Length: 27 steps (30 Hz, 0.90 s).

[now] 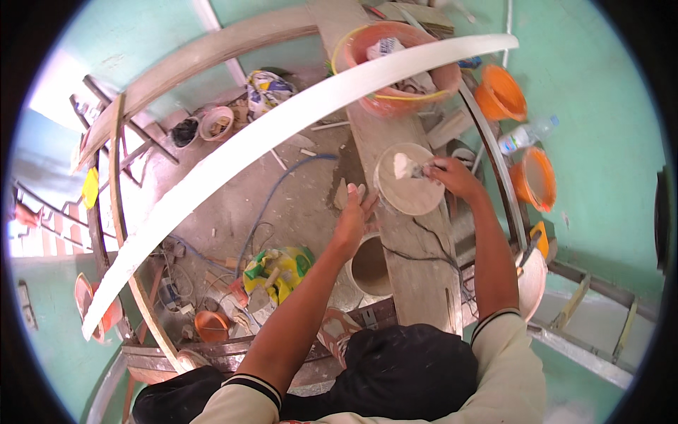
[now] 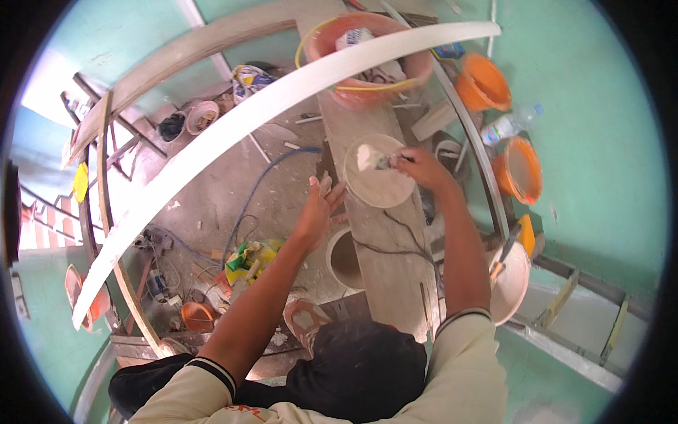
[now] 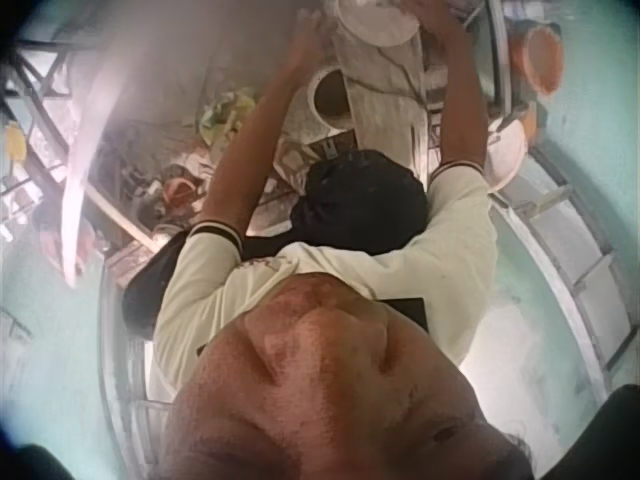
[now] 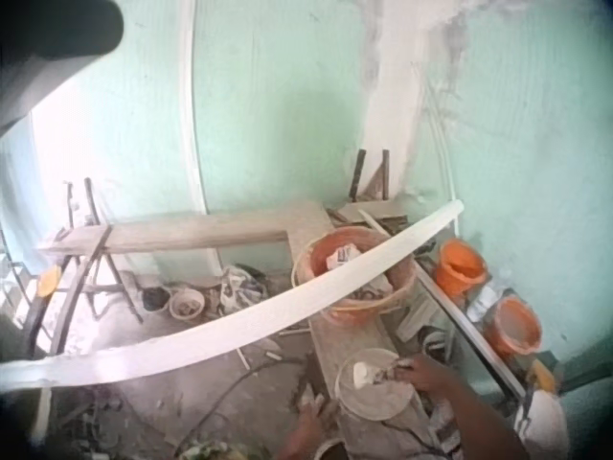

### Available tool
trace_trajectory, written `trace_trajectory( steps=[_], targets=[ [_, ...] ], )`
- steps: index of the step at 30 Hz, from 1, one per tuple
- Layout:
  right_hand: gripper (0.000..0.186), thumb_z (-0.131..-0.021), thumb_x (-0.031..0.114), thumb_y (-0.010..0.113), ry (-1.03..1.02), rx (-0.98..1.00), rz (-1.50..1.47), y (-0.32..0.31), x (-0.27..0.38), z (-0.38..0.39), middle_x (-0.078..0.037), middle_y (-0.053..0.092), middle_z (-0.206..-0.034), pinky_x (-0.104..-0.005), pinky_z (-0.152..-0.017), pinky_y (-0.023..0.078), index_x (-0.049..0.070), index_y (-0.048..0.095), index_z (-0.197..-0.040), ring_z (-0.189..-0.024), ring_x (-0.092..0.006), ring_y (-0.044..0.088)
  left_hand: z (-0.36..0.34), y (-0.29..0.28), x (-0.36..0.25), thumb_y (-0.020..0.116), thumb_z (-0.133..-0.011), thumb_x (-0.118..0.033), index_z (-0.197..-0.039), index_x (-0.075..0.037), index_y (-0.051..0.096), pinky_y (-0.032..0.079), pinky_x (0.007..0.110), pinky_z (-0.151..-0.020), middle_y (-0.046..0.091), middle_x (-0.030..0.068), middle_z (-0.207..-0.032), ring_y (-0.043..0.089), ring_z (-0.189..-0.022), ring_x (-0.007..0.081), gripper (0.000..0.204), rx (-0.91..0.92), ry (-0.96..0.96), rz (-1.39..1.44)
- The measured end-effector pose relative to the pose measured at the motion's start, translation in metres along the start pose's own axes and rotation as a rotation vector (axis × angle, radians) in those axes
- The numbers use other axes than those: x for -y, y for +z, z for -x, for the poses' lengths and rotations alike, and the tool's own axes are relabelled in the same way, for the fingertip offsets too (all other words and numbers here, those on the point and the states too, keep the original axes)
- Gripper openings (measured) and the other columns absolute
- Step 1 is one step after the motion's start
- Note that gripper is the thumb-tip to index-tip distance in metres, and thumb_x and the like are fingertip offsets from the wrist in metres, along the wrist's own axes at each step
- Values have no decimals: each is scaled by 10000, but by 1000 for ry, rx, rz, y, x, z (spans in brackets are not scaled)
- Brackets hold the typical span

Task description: The person mixes a white paste in a bowl using a putty knife, then applies the paste to a long white curved strip. The person repeatedly scoops paste and spreads it along the strip's surface.

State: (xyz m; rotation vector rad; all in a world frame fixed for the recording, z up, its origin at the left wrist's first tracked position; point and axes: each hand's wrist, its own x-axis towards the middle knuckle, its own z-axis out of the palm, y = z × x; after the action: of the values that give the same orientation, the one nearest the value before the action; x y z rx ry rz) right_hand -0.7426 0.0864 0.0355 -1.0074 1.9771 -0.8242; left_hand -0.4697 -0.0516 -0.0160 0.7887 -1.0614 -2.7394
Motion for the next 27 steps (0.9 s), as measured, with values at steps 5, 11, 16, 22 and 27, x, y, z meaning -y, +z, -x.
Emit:
trace_trajectory(
  steps=[5,11,16,22,27],
  targets=[
    [235,-1011,230,650,-8,-84,-30,47,65,29,15,605,-813,-276,-699,450,4,702,-1052,-752,-79,527,55,-55,-52,225,-1021,-783,-1635,-47,227,394,484,-1130,512,179,-1520,539,-1350,300,959,-388,223,155],
    [222,-1036,199,616,121,5,-515,198,118,-25,24,596,-845,-262,-687,450,26,672,-1162,-753,-74,533,132,-118,-126,424,-1075,-624,-1518,-58,395,461,452,-1085,602,107,-1346,597,-1232,252,720,-707,735,442],
    [215,-1050,190,612,-3,60,-696,288,108,-132,5,611,-891,-259,-693,462,31,653,-1190,-773,-79,550,148,-140,-156,605,-1073,-338,-1387,-79,499,511,416,-1042,591,73,-1326,601,-1181,209,420,-682,744,540],
    [333,-1046,218,597,-375,60,-751,368,159,-222,-134,659,-1191,-361,-1014,467,4,632,-1298,-1130,-228,598,147,-146,-163,587,-1086,-211,-1322,-89,514,530,404,-1004,594,30,-1201,601,-1116,192,275,-714,737,609],
    [370,-1056,253,584,-603,205,-600,389,176,-242,-128,662,-1279,-366,-1054,463,0,634,-1321,-1195,-229,601,148,-148,-165,578,-1090,-202,-1317,-100,516,539,393,-986,597,29,-1210,608,-1102,187,256,-688,709,604]
  ],
)
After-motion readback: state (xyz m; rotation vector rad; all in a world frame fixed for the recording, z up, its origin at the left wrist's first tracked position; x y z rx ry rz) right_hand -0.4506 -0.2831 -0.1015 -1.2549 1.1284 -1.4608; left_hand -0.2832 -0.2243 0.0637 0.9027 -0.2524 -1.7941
